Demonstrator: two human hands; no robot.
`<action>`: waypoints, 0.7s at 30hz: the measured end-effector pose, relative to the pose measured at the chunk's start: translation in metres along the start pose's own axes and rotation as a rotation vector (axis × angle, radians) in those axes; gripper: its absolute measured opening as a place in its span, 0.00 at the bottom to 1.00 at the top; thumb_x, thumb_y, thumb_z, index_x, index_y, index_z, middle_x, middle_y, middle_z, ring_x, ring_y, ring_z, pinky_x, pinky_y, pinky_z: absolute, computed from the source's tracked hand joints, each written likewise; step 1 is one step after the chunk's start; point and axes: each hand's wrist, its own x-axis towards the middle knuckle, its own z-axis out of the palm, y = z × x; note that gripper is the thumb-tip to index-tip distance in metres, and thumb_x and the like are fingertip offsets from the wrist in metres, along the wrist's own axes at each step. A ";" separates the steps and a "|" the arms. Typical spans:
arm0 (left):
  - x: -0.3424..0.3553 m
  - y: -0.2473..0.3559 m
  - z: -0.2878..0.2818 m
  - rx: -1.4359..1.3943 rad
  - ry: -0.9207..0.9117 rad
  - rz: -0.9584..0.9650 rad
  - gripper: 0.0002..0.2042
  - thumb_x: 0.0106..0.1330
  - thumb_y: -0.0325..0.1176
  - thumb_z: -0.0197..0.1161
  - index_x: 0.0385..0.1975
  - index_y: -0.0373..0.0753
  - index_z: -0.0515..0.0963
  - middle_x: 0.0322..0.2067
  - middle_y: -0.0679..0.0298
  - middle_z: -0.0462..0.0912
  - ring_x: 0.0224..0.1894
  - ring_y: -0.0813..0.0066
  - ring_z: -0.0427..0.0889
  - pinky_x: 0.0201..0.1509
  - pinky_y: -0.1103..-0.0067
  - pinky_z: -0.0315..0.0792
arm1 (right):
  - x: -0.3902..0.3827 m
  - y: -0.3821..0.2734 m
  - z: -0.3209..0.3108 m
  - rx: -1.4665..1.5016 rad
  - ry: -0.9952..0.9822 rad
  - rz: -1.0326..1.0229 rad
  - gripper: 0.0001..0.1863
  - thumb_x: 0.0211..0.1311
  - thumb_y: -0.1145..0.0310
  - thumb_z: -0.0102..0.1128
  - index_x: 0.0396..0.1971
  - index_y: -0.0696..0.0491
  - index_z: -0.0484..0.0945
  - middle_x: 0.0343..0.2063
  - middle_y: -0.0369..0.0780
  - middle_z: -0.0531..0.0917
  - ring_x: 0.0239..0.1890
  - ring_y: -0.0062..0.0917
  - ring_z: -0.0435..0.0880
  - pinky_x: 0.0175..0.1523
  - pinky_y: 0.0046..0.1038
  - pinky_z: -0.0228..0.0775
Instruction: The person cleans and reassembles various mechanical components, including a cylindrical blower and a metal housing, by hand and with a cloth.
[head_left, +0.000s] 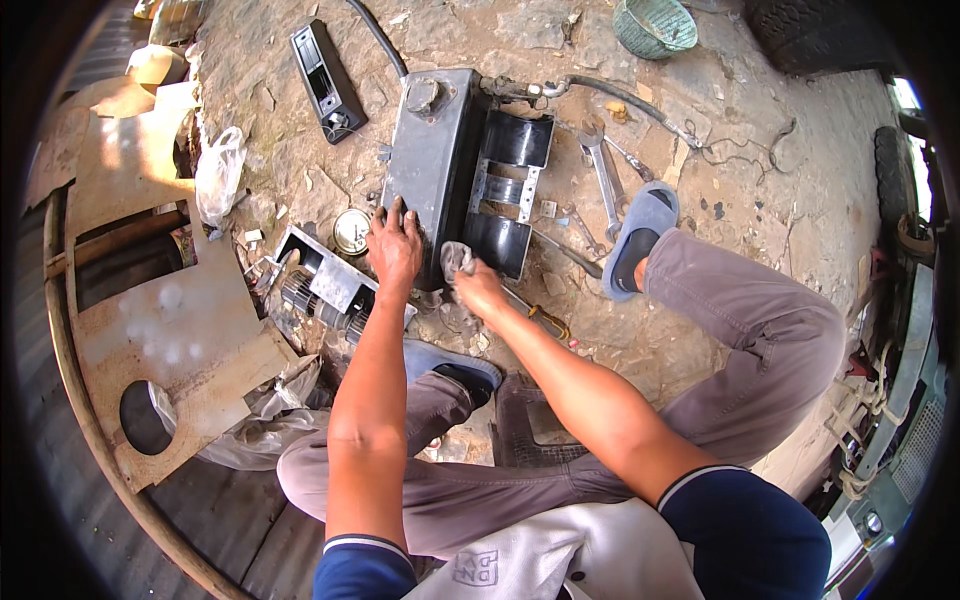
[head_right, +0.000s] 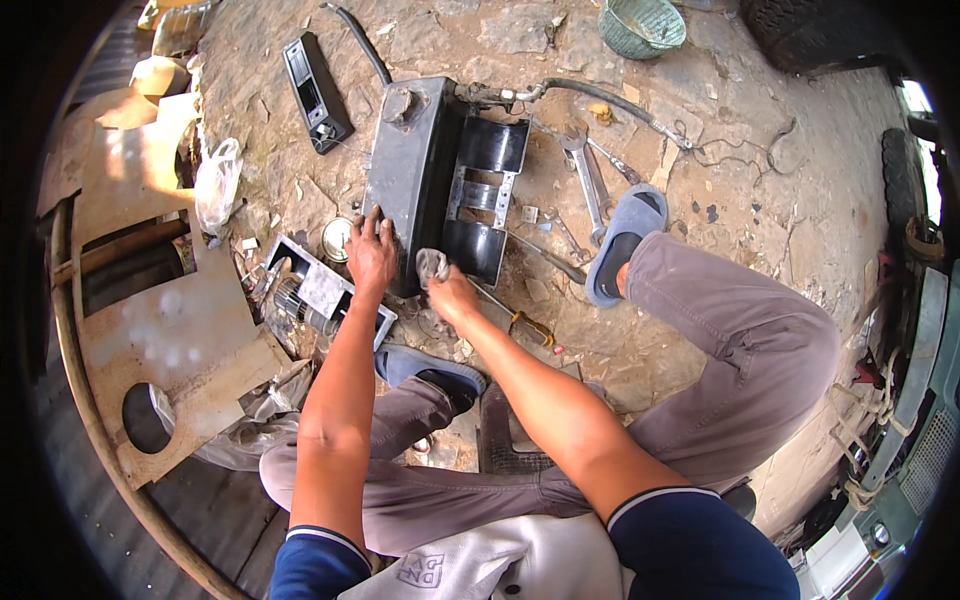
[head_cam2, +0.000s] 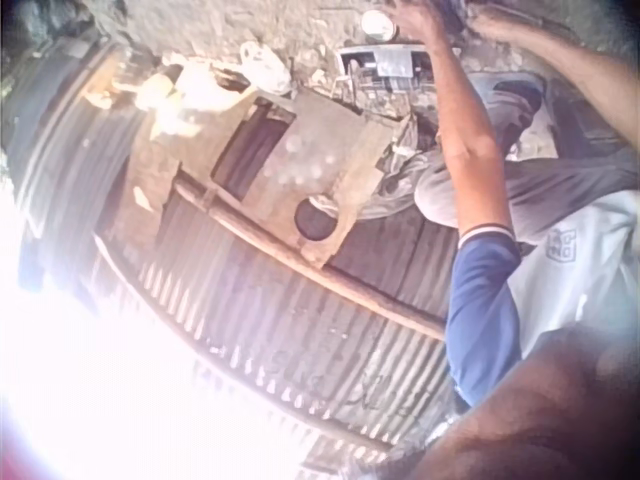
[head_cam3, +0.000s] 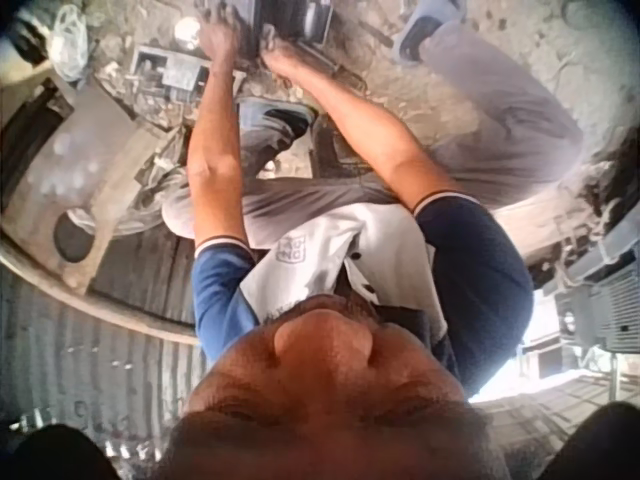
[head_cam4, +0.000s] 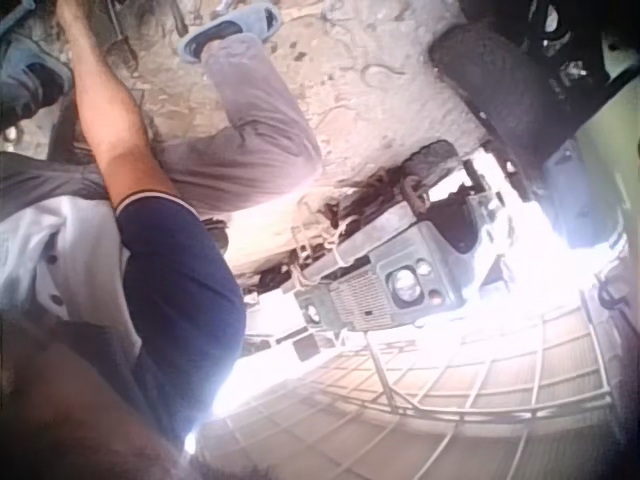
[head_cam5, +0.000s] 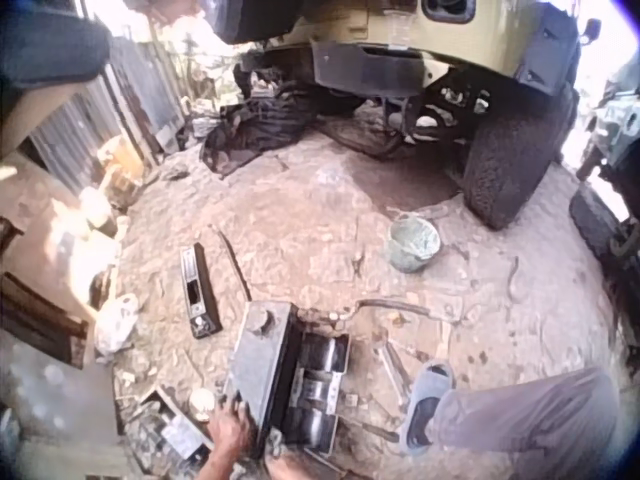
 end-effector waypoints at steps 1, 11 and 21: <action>0.001 0.000 -0.001 -0.005 0.001 0.006 0.21 0.74 0.49 0.52 0.64 0.55 0.73 0.65 0.51 0.69 0.60 0.41 0.72 0.63 0.55 0.68 | -0.005 -0.009 0.002 -0.094 -0.068 0.050 0.23 0.62 0.59 0.55 0.51 0.60 0.75 0.46 0.55 0.83 0.49 0.47 0.84 0.55 0.42 0.74; -0.004 -0.007 -0.001 -0.034 -0.016 0.042 0.26 0.71 0.56 0.54 0.66 0.54 0.71 0.66 0.48 0.67 0.64 0.39 0.68 0.66 0.54 0.65 | -0.091 -0.047 -0.060 -1.092 -0.571 -0.140 0.27 0.64 0.59 0.54 0.61 0.55 0.74 0.59 0.53 0.77 0.61 0.40 0.78 0.64 0.36 0.70; -0.063 0.024 -0.059 -0.347 0.153 -0.014 0.26 0.70 0.52 0.59 0.57 0.36 0.78 0.53 0.40 0.77 0.57 0.43 0.77 0.62 0.61 0.70 | -0.166 -0.119 -0.171 -1.394 -0.293 -0.064 0.32 0.60 0.56 0.64 0.59 0.61 0.70 0.54 0.53 0.80 0.57 0.42 0.80 0.61 0.39 0.72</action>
